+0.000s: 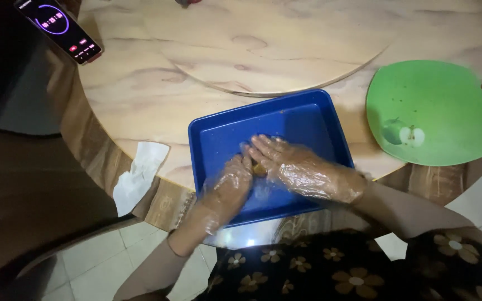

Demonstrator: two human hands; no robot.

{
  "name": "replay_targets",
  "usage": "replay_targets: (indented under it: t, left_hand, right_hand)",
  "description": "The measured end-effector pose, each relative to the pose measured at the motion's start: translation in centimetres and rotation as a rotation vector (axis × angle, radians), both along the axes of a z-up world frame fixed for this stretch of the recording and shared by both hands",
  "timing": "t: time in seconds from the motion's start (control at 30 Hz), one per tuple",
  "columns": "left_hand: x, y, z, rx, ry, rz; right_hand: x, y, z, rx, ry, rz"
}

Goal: A person wearing plastic gloves kneads and shapes a small portion of yellow dough in a blue plastic tray.

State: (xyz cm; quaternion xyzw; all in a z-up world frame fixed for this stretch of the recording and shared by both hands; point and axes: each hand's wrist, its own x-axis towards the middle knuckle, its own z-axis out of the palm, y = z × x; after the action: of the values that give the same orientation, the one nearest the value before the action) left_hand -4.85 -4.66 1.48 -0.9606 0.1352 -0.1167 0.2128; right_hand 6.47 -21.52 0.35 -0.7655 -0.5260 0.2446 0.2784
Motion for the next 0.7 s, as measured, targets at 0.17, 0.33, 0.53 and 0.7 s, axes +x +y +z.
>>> replay_targets:
  t: [0.17, 0.33, 0.53, 0.7]
  left_hand:
    - [2.6, 2.8, 0.2, -0.723, 0.528, 0.005]
    - [3.5, 3.0, -2.7, -1.303, 0.603, 0.004]
    - [2.7, 5.7, -11.0, -2.249, 0.999, 0.172]
    - [3.6, 6.0, -10.1, -0.805, 0.423, -0.136]
  right_hand:
    - [0.3, 1.4, 4.8, -0.13, 0.604, -0.352]
    - [1.1, 0.4, 0.8, 0.197, 1.176, -0.435]
    - [1.7, -1.5, -8.2, 0.853, 1.306, -0.134]
    - [3.9, -0.2, -8.9, 0.1, -0.236, -0.208]
